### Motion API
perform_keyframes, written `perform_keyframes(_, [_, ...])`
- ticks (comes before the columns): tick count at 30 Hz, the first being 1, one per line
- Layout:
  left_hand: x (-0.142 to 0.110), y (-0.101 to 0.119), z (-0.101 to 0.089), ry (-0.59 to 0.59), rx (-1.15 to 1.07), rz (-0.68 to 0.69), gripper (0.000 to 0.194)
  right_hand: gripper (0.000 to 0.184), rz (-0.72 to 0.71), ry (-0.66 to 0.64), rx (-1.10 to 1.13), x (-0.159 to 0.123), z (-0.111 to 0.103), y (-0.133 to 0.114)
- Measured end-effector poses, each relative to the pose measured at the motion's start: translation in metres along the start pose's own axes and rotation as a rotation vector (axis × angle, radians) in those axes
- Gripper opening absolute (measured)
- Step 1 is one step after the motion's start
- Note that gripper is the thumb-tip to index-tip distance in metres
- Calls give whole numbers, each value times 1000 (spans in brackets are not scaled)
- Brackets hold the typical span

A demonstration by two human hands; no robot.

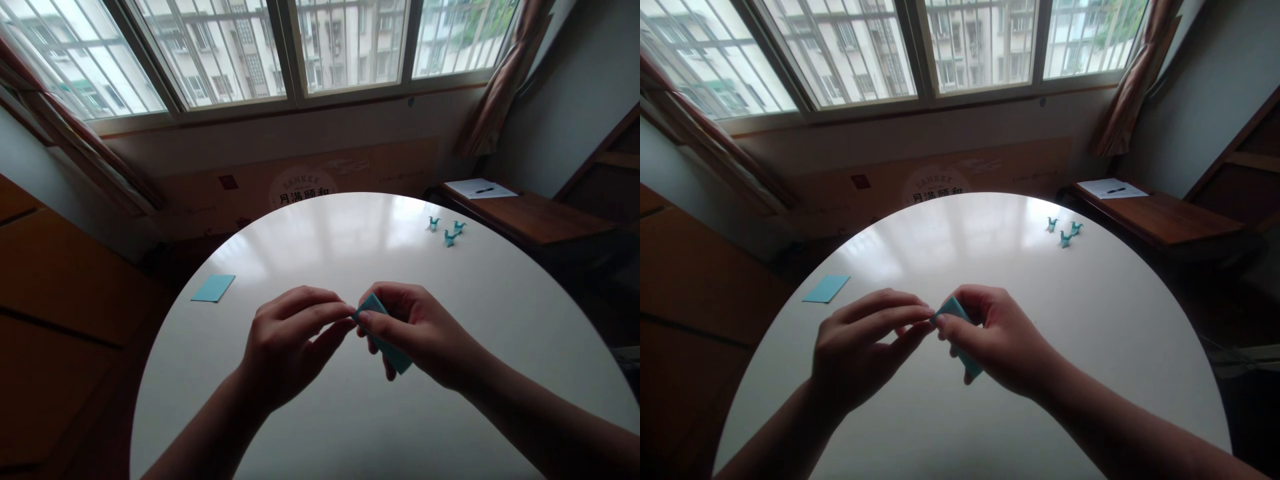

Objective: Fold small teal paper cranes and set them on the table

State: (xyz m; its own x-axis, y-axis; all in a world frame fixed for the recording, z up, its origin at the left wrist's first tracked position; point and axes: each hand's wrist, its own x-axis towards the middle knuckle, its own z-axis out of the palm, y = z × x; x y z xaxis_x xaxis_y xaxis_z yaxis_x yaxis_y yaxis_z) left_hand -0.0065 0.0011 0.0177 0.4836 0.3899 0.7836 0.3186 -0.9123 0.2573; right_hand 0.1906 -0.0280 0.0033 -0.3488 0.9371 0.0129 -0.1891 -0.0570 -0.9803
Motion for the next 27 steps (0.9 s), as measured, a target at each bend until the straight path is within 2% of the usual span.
perform_keyframes(27, [-3, -1, 2, 3, 9, -14, 12, 14, -11, 5, -23, -1, 0, 1])
